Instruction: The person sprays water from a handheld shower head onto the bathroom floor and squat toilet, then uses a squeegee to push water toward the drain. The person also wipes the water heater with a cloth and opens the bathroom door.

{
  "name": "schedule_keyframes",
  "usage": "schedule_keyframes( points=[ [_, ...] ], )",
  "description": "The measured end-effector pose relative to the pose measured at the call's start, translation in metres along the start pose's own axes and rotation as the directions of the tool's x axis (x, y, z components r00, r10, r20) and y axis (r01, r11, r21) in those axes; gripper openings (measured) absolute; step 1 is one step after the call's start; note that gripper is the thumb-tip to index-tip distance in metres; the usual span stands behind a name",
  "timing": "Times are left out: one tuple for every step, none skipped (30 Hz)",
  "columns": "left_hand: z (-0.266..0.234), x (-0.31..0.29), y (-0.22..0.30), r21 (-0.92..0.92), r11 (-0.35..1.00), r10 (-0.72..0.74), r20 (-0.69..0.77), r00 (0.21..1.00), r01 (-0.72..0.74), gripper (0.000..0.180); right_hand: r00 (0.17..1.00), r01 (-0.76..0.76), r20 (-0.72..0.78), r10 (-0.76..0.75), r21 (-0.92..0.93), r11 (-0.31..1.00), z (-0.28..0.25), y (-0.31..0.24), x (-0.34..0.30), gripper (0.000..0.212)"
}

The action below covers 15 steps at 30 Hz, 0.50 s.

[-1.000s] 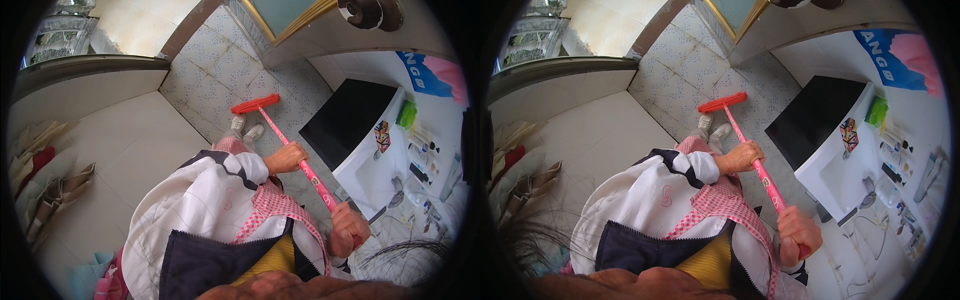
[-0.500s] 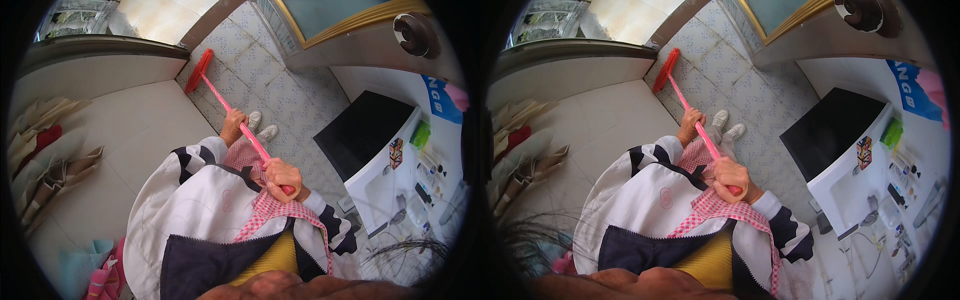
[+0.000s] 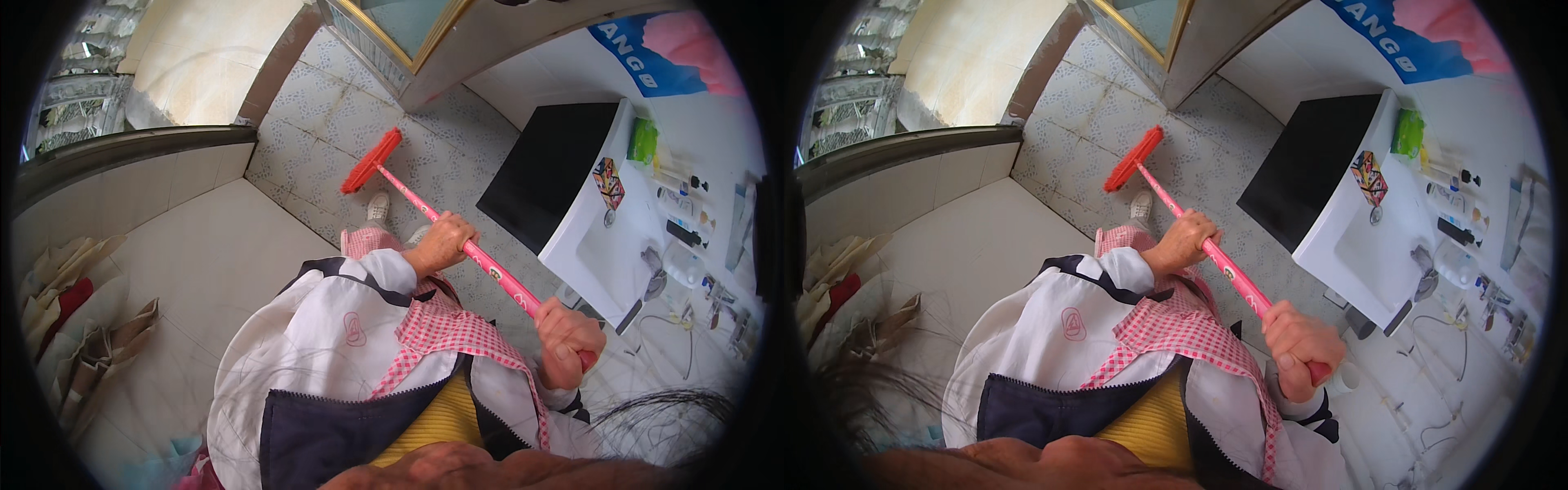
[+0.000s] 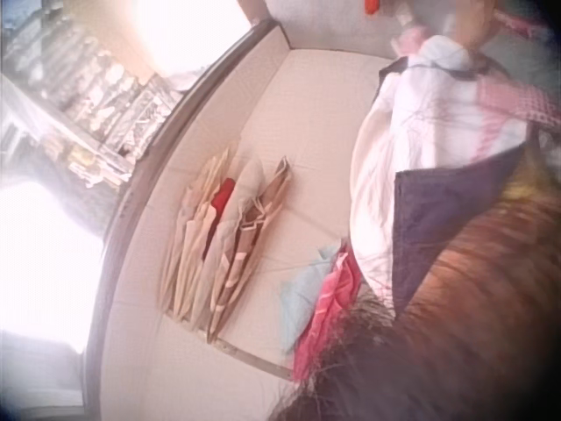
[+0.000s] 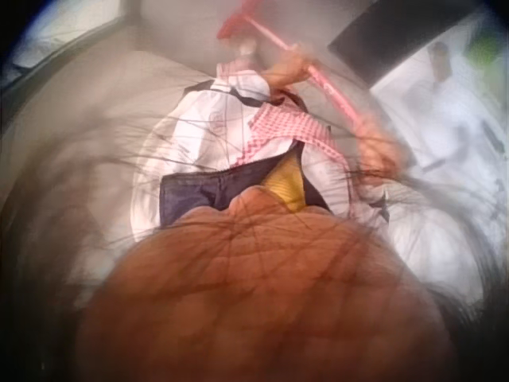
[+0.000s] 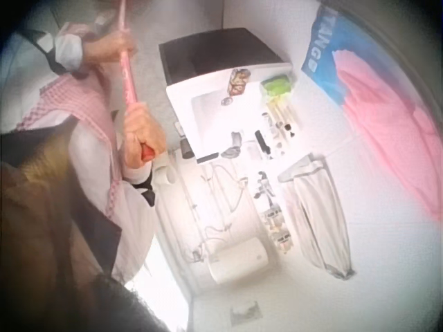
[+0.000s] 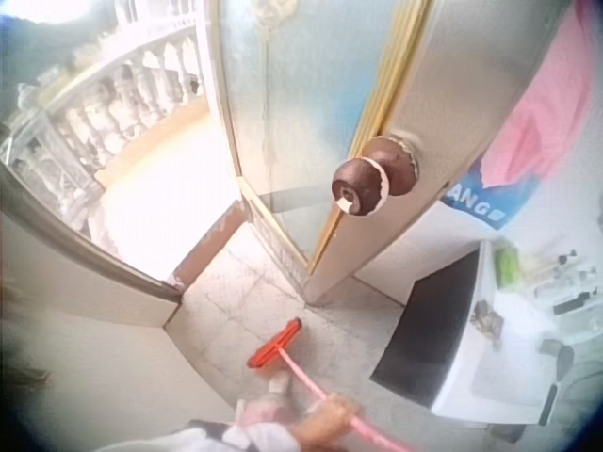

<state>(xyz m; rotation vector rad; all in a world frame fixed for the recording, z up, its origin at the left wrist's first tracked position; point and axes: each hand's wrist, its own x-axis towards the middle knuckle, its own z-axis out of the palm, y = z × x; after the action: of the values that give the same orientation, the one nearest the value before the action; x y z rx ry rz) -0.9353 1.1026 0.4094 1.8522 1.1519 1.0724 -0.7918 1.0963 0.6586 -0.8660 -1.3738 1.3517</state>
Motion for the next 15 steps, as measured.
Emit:
schedule_keyframes(
  points=[
    [-0.005, -0.004, -0.011, 0.059, 0.998, -0.025, 0.019, 1.0, 0.024, 0.024, 0.999, -0.038, 0.002, 0.038, -0.012, 0.999, -0.005, 0.012, -0.005, 0.022],
    [-0.012, -0.009, -0.026, 0.123, 0.991, -0.058, 0.013, 0.998, 0.056, 0.024, 0.999, -0.042, 0.016, 0.042, 0.007, 0.999, -0.007, 0.031, -0.01, 0.021],
    [-0.018, -0.013, -0.042, 0.175, 0.981, -0.084, -0.03, 0.996, 0.088, 0.023, 0.998, -0.049, 0.037, 0.048, 0.024, 0.999, -0.007, 0.053, -0.014, 0.019],
    [-0.024, -0.017, -0.059, 0.262, 0.962, -0.083, -0.004, 0.997, 0.081, 0.024, 0.997, -0.029, 0.073, 0.028, 0.022, 0.999, -0.007, 0.074, -0.019, 0.019],
    [-0.025, -0.023, -0.072, 0.287, 0.956, -0.062, -0.028, 0.998, 0.067, 0.024, 0.994, -0.01, 0.107, 0.006, 0.035, 0.999, -0.007, 0.091, -0.027, 0.018],
    [-0.023, -0.029, -0.082, 0.27, 0.96, -0.069, -0.009, 0.998, 0.069, 0.025, 0.993, -0.018, 0.116, 0.014, 0.033, 0.999, -0.007, 0.103, -0.038, 0.019],
    [-0.016, -0.034, -0.087, 0.258, 0.964, -0.077, 0.017, 0.997, 0.07, 0.024, 0.995, -0.009, 0.104, 0.007, 0.021, 1.0, -0.01, 0.111, -0.049, 0.019],
    [-0.005, -0.041, -0.088, 0.245, 0.967, -0.081, 0.062, 0.995, 0.063, 0.022, 0.996, 0.003, 0.088, -0.005, 0.017, 1.0, -0.016, 0.115, -0.063, 0.019],
    [0.014, -0.045, -0.083, 0.226, 0.973, -0.066, 0.105, 0.992, 0.041, 0.02, 0.998, 0.006, 0.059, -0.007, 0.02, 1.0, -0.027, 0.113, -0.078, 0.019],
    [0.038, -0.047, -0.073, 0.206, 0.979, -0.047, 0.159, 0.986, 0.013, 0.017, 1.0, 0.011, 0.028, -0.012, 0.021, 1.0, -0.041, 0.105, -0.093, 0.018],
    [0.061, -0.05, -0.058, 0.1, 0.994, -0.055, 0.189, 0.98, 0.036, 0.011, 1.0, 0.02, -0.004, -0.019, 0.025, 0.999, -0.057, 0.095, -0.107, 0.018],
    [0.087, -0.049, -0.041, 0.07, 0.997, -0.034, 0.211, 0.977, 0.02, 0.01, 0.995, 0.034, -0.092, -0.032, 0.03, 0.999, -0.071, 0.083, -0.121, 0.018],
    [0.113, -0.048, -0.022, 0.063, 0.998, -0.019, 0.248, 0.969, 0.004, 0.009, 0.98, 0.062, -0.192, -0.052, 0.048, 0.997, -0.081, 0.069, -0.136, 0.019],
    [0.134, -0.046, -0.005, 0.046, 0.999, -0.007, 0.338, 0.941, -0.009, 0.009, 0.962, 0.033, -0.271, -0.026, 0.021, 0.999, -0.09, 0.055, -0.149, 0.019],
    [0.153, -0.043, 0.013, -0.048, 0.999, 0.017, 0.364, 0.931, 0.0, 0.009, 0.935, 0.025, -0.353, -0.022, 0.005, 1.0, -0.1, 0.039, -0.162, 0.02]
  ],
)
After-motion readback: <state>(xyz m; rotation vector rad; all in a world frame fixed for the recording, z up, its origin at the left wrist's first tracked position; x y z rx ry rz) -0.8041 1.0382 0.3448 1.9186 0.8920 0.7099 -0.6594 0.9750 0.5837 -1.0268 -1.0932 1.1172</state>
